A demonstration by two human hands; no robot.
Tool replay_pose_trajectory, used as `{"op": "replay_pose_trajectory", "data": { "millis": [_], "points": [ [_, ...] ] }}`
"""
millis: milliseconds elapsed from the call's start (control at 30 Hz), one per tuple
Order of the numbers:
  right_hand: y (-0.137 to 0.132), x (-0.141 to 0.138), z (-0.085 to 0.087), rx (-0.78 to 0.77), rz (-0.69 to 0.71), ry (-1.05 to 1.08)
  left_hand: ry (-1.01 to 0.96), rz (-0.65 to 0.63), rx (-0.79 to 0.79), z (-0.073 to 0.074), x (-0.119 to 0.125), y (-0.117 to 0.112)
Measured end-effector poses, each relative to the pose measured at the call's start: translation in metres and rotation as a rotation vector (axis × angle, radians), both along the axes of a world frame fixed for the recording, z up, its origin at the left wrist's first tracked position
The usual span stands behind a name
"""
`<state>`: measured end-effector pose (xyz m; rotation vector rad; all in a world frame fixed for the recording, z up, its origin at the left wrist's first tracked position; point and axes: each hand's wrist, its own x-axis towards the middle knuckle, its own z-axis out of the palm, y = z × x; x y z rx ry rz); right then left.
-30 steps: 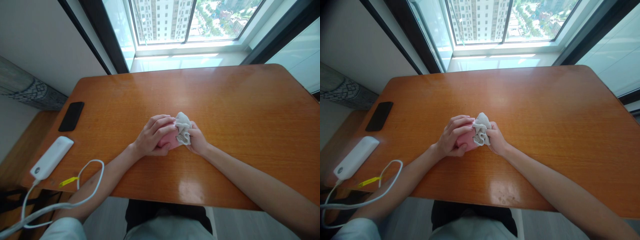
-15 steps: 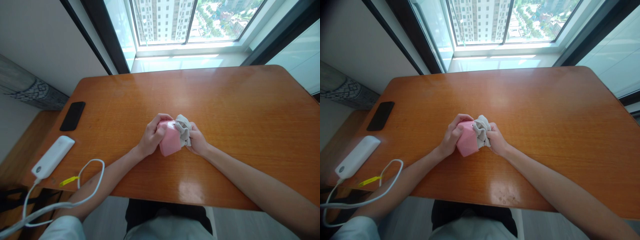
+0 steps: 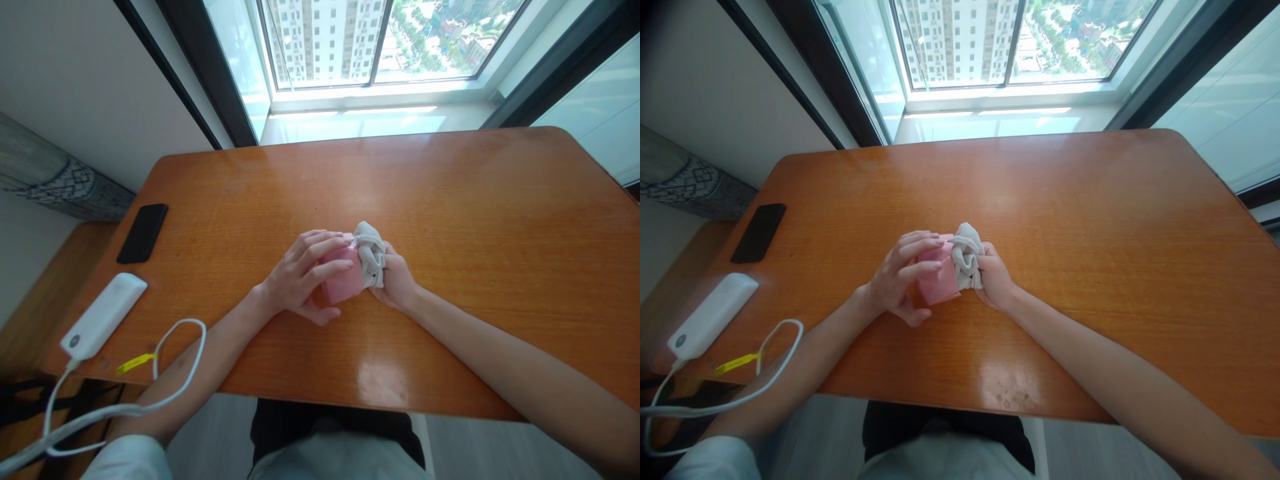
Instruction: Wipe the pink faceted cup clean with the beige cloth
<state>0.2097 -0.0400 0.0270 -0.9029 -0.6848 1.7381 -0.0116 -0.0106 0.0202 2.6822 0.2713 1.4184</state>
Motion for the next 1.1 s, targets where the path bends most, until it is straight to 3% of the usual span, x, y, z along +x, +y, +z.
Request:
{"op": "replay_pose_trajectory", "data": {
  "millis": [67,200,467,567,667,733,800,933,1100],
  "points": [
    [0.001,0.001,0.001,-0.015,-0.014,0.012,0.096,0.009,0.074,0.000,-0.001,0.002],
    [0.002,0.002,0.000,-0.003,-0.043,0.008,0.178,0.068,0.044,-0.004,0.001,0.004],
    [-0.003,-0.001,-0.004,0.071,-0.110,-0.067,0.053,0.118,0.149,-0.007,0.000,0.004],
    [-0.007,0.000,-0.008,0.146,-0.278,-0.175,-0.019,0.220,0.160,-0.012,-0.004,0.003],
    [-0.005,0.002,-0.015,0.231,-0.593,-0.301,-0.096,0.329,0.183,-0.017,-0.006,0.002],
    [-0.001,0.003,-0.018,0.274,-0.752,-0.382,-0.121,0.347,0.222,-0.017,-0.006,0.002],
    [0.001,0.002,-0.021,0.310,-0.810,-0.437,-0.101,0.335,0.264,-0.014,-0.005,0.002],
    [-0.008,-0.001,-0.023,0.331,-0.707,-0.416,-0.013,0.328,0.307,-0.009,-0.002,0.000],
    [-0.024,0.001,-0.014,0.303,-0.229,-0.326,-0.035,0.317,0.266,-0.010,0.003,0.001]
  ]
}}
